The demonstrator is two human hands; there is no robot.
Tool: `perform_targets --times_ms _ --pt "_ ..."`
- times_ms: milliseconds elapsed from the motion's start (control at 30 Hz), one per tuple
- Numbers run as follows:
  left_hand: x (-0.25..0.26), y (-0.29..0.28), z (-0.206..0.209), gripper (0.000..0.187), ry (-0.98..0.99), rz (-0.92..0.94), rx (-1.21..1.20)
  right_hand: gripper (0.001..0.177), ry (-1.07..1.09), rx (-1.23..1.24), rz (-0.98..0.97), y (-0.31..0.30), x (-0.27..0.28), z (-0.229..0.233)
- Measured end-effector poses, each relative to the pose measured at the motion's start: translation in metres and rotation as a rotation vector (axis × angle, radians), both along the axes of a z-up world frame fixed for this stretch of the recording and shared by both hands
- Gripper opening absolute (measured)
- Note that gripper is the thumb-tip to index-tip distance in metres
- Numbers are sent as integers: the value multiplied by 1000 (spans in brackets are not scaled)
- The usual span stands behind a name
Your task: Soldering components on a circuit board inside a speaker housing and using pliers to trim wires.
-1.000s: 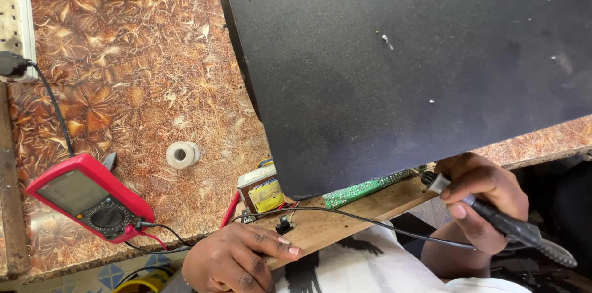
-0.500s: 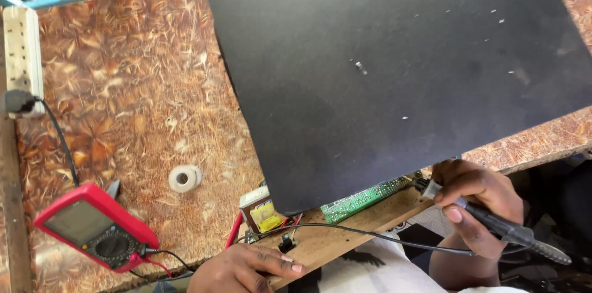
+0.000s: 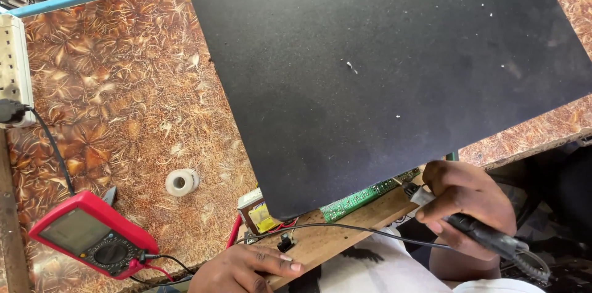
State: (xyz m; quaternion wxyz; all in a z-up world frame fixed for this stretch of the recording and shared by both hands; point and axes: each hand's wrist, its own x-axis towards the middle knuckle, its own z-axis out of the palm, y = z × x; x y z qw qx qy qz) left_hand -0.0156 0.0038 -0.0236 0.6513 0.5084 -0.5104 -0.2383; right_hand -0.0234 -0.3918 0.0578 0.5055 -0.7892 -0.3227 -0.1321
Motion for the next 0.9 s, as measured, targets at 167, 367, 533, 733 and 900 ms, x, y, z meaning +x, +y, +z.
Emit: perform_targets --times_ms 167,367,533,733,900 --pt "9 -2 1 40 -29 -103 -175 14 -16 -45 25 -1 1 2" --pt "-18 23 -57 42 386 -193 136 15 -9 23 50 -11 -1 -8" --pt "-26 26 -41 46 819 -297 205 11 4 24 14 -16 -4 -15" --pt "2 -4 15 36 96 -33 -85 11 -38 -8 -45 -7 -5 -20" --pt "0 -6 15 39 136 -63 -175 9 -62 -5 -67 -9 -11 -27"
